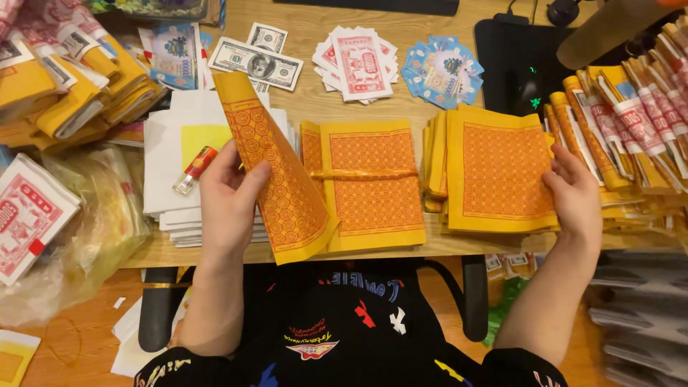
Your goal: Counting and sorting stacks of yellow joss paper on a desk
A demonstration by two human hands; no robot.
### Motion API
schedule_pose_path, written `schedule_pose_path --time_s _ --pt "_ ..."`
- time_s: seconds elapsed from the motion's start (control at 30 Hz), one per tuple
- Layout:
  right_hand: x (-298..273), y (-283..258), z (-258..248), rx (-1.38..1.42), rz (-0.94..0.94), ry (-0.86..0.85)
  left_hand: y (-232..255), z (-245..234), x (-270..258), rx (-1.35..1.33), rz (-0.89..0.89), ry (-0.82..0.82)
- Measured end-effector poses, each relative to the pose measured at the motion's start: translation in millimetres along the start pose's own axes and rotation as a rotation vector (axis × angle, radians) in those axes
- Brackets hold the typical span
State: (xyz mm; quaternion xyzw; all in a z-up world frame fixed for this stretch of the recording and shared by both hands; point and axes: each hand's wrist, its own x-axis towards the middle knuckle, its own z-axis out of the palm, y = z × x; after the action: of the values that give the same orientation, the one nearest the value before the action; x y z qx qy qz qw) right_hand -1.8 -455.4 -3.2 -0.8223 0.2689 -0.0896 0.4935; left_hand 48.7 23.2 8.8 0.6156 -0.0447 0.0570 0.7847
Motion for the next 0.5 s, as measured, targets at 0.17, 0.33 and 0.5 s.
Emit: schedule_pose_path --time_s 0.17,0.33,0.5 --pt "22 27 -1 -0.014 -0.039 0.026 5 3 -3 -0.012 0.043 -0.009" --pt "-35 -36 16 -0.131 -0.165 0.197 5 7 -17 0.042 0.16 0.027" --pt "-99 -92 46 0.196 -0.353 -0.078 6 61 -39 0.425 0.5 -0.441"
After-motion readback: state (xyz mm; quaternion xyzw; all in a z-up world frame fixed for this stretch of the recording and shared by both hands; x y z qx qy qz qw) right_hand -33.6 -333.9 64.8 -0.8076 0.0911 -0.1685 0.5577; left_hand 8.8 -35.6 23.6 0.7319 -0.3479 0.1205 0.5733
